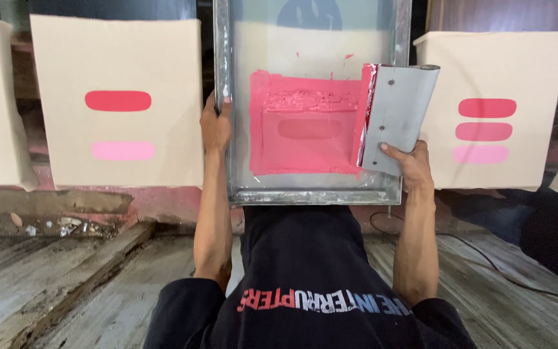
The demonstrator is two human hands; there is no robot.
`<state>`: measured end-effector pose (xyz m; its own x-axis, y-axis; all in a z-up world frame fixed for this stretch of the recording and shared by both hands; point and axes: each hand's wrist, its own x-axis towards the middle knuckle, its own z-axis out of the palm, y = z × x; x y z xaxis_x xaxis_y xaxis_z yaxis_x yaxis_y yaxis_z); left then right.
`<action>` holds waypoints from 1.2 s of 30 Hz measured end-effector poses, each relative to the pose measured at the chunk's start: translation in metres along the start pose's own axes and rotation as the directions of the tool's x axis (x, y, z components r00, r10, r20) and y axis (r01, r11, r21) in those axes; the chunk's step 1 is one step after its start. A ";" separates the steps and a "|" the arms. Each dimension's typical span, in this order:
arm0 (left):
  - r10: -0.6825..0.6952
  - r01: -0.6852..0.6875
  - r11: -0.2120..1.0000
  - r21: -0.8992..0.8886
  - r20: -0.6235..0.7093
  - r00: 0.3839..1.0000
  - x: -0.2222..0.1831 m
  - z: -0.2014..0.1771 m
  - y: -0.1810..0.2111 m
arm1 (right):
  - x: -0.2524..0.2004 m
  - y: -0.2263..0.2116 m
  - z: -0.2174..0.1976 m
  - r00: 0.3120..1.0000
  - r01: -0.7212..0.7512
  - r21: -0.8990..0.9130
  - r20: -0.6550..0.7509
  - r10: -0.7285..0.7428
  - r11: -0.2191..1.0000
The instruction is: The person is screen printing pink ink onto a series of fabric panels using a screen frame and a squeegee.
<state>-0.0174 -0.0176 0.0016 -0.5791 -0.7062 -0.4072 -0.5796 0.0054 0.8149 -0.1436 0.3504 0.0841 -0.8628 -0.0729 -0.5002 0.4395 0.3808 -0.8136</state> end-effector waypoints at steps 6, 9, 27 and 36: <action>0.004 -0.003 1.000 0.031 -0.032 0.999 0.044 0.025 -0.039 | 0.022 0.021 0.000 0.998 0.028 -0.025 0.062 -0.027 0.999; -0.054 0.055 0.997 0.047 -0.027 0.998 0.061 0.033 -0.045 | 0.034 0.023 -0.002 0.995 0.046 -0.106 0.089 -0.037 0.993; 0.360 -0.704 0.311 0.638 0.606 0.709 0.053 0.094 0.001 | 0.154 0.037 0.100 0.661 0.513 -0.786 0.618 -0.425 -0.345; 0.175 -0.691 0.365 0.624 0.683 0.709 -0.003 0.095 -0.054 | 0.091 0.078 0.083 0.747 0.624 -0.780 0.611 -0.261 -0.040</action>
<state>-0.0389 0.0515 -0.0805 -0.9036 -0.0159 -0.4281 -0.1690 0.9315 0.3221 -0.1672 0.2970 -0.0500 -0.6068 -0.7171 -0.3429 -0.7511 0.6585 -0.0479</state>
